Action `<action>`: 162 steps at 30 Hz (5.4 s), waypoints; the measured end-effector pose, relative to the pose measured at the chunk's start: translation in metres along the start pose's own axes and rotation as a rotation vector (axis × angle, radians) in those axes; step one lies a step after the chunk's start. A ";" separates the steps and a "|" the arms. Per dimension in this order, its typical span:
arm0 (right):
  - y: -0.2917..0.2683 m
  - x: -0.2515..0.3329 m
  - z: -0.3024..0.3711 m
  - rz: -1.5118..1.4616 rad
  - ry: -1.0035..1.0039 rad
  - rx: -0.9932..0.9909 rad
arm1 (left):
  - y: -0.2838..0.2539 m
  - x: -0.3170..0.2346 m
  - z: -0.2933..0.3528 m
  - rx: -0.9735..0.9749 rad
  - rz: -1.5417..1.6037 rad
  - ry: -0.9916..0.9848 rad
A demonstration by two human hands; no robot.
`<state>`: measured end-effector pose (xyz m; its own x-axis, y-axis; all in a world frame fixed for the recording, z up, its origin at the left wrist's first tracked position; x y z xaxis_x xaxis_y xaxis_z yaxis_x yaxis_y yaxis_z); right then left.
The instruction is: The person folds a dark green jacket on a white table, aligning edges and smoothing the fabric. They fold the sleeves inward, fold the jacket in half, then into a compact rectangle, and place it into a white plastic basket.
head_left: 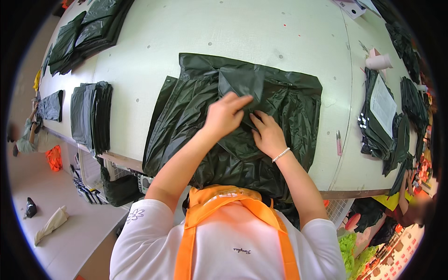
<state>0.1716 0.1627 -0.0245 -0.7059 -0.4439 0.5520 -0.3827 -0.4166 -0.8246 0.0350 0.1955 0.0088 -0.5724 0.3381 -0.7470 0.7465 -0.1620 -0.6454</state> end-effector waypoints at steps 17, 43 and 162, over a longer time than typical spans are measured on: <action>0.030 -0.076 -0.023 -0.299 0.571 0.119 | 0.064 0.078 -0.007 0.571 0.348 -0.387; -0.014 -0.024 -0.033 0.111 -0.039 -0.315 | 0.055 0.042 0.006 0.365 -0.165 0.110; -0.095 -0.166 -0.061 -0.260 0.043 -0.396 | 0.115 0.038 -0.157 0.216 0.191 -0.186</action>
<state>0.2889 0.3241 -0.0452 -0.5770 -0.3283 0.7479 -0.7421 -0.1716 -0.6479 0.1523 0.3354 -0.0689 -0.4962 0.1113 -0.8610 0.7684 -0.4054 -0.4953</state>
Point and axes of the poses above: each hand's wrist, its own z-axis away from the middle knuckle, its own y-axis out of the palm, x = y × z, the point moved 8 cm from there along -z, towards the middle knuckle, and after that the axes turned 13 degrees about x, right-handed, at the moved point
